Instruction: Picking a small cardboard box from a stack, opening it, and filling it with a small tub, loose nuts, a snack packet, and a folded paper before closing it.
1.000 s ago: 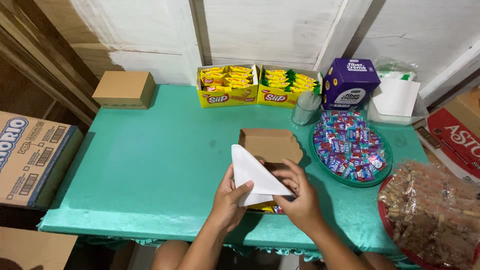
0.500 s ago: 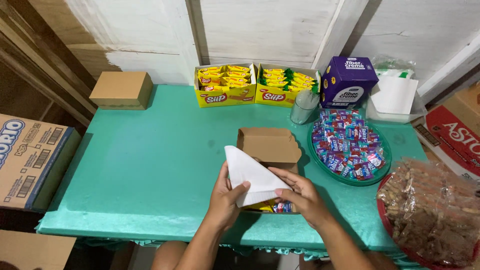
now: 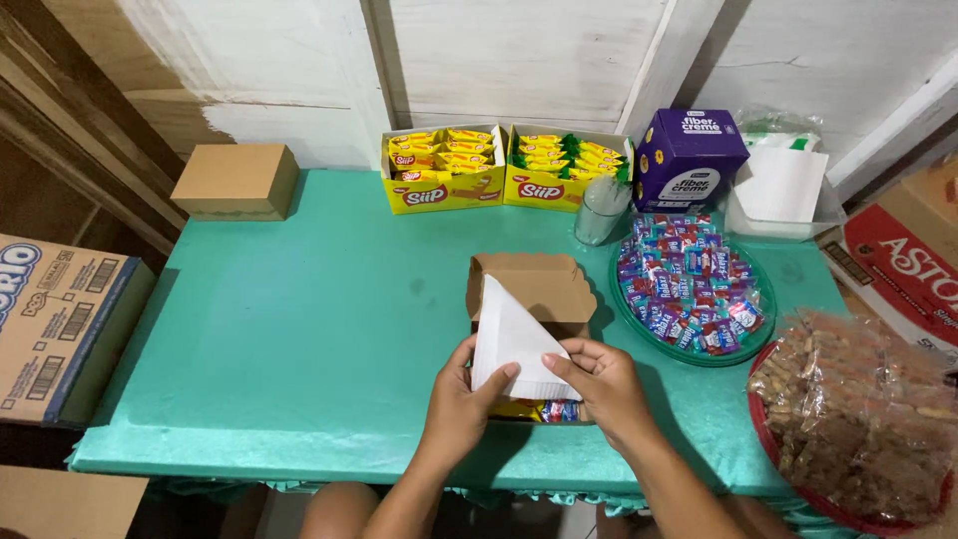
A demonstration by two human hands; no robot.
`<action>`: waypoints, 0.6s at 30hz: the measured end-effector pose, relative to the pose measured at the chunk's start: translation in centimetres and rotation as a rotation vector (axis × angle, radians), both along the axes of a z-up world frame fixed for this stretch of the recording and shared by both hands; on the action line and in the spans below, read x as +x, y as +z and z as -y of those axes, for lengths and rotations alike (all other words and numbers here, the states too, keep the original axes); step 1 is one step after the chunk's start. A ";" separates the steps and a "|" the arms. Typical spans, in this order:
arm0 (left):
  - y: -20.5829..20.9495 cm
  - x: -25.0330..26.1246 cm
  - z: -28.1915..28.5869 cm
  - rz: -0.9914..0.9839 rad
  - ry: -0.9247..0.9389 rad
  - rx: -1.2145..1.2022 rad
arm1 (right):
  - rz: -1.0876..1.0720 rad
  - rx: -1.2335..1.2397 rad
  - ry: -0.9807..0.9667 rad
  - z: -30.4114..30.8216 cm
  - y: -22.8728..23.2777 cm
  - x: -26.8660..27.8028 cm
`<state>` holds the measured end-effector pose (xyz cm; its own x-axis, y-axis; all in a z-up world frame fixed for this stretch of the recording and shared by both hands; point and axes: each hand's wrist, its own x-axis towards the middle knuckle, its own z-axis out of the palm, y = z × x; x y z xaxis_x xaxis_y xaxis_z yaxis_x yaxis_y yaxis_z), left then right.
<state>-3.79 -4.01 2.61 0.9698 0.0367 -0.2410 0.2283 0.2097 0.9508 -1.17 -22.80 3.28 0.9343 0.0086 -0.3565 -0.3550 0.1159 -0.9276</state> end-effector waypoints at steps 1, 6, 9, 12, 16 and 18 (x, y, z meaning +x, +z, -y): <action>0.0 0.0 0.1 0.000 -0.001 0.001 | 0.000 0.001 -0.001 0.1 0.0 0.0; 1.1 -0.1 0.0 -0.006 0.013 0.068 | -0.023 -0.084 0.106 0.3 1.3 -0.1; 0.6 -0.1 0.0 0.051 0.012 0.071 | -0.103 -0.168 0.131 0.2 2.6 -0.3; 0.9 -0.2 0.0 0.074 0.010 0.144 | -0.003 -0.099 0.164 0.6 1.0 0.0; -1.1 -0.1 -0.3 0.159 0.027 0.249 | 0.020 -0.132 0.249 0.7 0.9 0.1; -1.2 -0.2 -0.4 0.174 0.025 0.265 | -0.140 -0.106 0.324 0.3 2.1 -0.2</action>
